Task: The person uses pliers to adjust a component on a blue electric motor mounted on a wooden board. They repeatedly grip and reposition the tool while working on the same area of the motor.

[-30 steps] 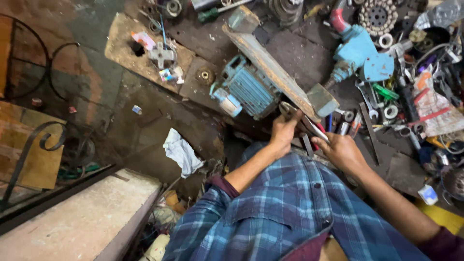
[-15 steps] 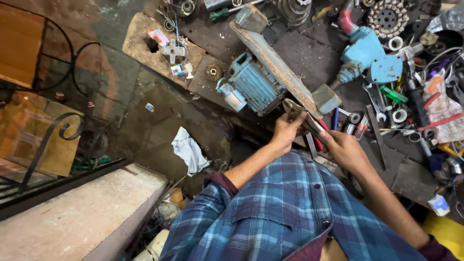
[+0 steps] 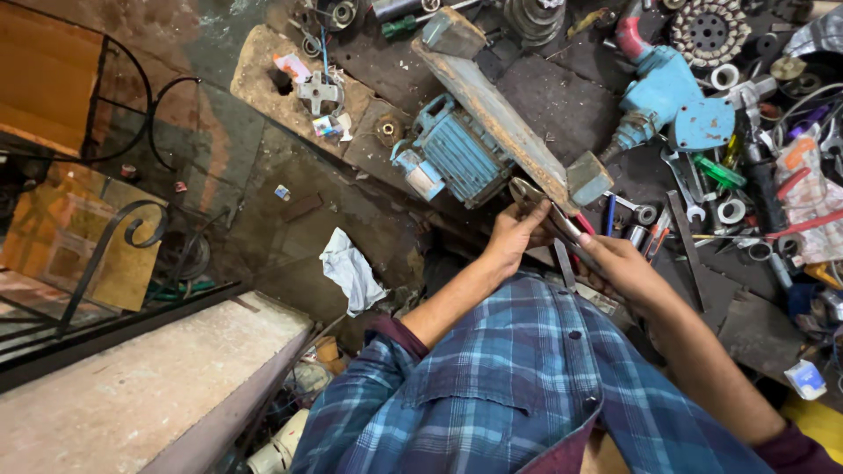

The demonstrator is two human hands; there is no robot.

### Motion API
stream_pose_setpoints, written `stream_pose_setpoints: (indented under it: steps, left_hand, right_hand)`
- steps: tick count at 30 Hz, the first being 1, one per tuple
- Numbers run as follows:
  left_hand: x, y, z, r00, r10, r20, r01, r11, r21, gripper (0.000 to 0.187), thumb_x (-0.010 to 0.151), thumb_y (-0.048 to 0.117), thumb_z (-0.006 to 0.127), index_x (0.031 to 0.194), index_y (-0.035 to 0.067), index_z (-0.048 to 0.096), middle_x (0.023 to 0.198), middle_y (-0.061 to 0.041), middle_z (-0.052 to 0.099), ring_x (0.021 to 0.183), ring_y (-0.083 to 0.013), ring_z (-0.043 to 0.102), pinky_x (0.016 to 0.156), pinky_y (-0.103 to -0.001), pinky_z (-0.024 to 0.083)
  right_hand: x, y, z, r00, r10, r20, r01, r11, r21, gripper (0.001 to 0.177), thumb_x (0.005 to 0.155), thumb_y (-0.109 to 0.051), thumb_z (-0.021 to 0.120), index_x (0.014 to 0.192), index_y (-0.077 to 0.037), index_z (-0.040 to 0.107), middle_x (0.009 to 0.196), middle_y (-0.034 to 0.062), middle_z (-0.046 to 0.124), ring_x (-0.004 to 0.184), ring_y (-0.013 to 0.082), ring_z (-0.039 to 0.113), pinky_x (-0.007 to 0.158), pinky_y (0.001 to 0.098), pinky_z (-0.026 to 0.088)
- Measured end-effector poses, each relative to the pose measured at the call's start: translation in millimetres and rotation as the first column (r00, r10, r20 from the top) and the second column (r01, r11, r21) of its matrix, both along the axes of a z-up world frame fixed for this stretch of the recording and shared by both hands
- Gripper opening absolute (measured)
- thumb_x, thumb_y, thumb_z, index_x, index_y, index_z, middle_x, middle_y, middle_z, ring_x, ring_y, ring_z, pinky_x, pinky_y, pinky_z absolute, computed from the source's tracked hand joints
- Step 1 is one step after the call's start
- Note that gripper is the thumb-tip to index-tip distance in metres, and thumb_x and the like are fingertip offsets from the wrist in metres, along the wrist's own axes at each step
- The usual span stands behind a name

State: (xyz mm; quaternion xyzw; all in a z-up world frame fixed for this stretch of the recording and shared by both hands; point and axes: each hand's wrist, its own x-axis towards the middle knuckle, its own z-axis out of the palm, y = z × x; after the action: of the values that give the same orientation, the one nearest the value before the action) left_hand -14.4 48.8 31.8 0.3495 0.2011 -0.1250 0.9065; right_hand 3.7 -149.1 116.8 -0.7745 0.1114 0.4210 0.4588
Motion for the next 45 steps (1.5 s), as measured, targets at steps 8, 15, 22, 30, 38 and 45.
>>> stream_pose_setpoints:
  steps: [8,15,22,30,38,45]
  left_hand:
    - [-19.9,9.0,-23.7,0.986,-0.161,-0.030,0.164,0.980,0.115,0.043,0.098,0.043,0.070,0.109,0.001,0.066,0.091,-0.009,0.071,0.079,-0.0202,0.071,0.069,-0.034,0.060]
    - [-24.8,-38.6,-34.7,0.805,-0.549,0.226,0.454,0.814,0.363,0.055,0.098,0.052,0.066,0.119,0.001,0.070,0.105,-0.010,0.075,0.098,-0.0178,0.070,0.087,-0.032,0.057]
    - [-45.7,-95.2,-9.3,0.866,-0.500,0.009,0.494,0.858,0.139,0.071,0.095,0.066,0.061,0.109,-0.003,0.072,0.088,-0.010,0.074,0.080,-0.0214,0.071,0.071,-0.032,0.058]
    - [-59.6,-133.2,33.6,0.999,-0.041,-0.032,0.047,0.971,0.235,0.055,0.092,0.046,0.076,0.109,-0.006,0.073,0.097,-0.009,0.073,0.089,-0.0156,0.068,0.077,-0.030,0.056]
    - [-61.1,-136.4,47.5,0.998,0.046,-0.044,-0.022,0.902,0.432,0.048,0.095,0.045,0.071,0.095,-0.003,0.073,0.084,-0.006,0.072,0.075,-0.0104,0.065,0.065,-0.029,0.055]
    - [-76.6,-132.4,26.2,0.997,-0.046,-0.059,0.073,0.759,0.647,0.048,0.097,0.045,0.071,0.094,-0.003,0.072,0.078,-0.007,0.069,0.073,-0.0106,0.059,0.064,-0.031,0.051]
  right_hand:
    - [-16.5,-73.4,-19.6,0.931,-0.126,-0.343,0.223,0.939,0.261,0.053,0.093,-0.054,0.057,0.104,-0.004,0.067,0.072,0.0008,0.058,0.059,0.0105,0.050,0.051,0.0264,0.037]
    - [-34.4,-102.8,-101.1,0.913,-0.058,-0.403,0.304,0.754,0.582,0.052,0.110,-0.054,0.052,0.096,-0.005,0.058,0.076,0.0028,0.054,0.064,0.0155,0.049,0.055,0.0307,0.038]
    - [-53.6,-101.7,-128.4,0.911,-0.261,-0.321,0.404,0.729,0.553,0.040,0.108,-0.045,0.045,0.116,-0.008,0.060,0.090,0.0036,0.062,0.072,0.0168,0.053,0.061,0.0308,0.042]
    - [-36.9,-104.2,-126.2,0.993,0.036,0.109,-0.081,0.893,0.443,0.045,0.111,-0.031,0.031,0.130,0.000,0.057,0.116,0.0078,0.066,0.106,0.0164,0.064,0.093,0.0332,0.053]
    - [-26.9,-98.1,-114.7,0.975,0.013,-0.221,0.088,0.893,0.440,0.040,0.110,-0.032,0.034,0.128,-0.004,0.056,0.109,0.0080,0.067,0.096,0.0187,0.066,0.084,0.0347,0.054]
    - [-27.8,-93.5,-111.6,0.976,0.215,-0.047,-0.148,0.799,0.582,0.035,0.111,-0.028,0.041,0.131,-0.004,0.057,0.101,0.0018,0.062,0.086,0.0113,0.057,0.073,0.0287,0.049]
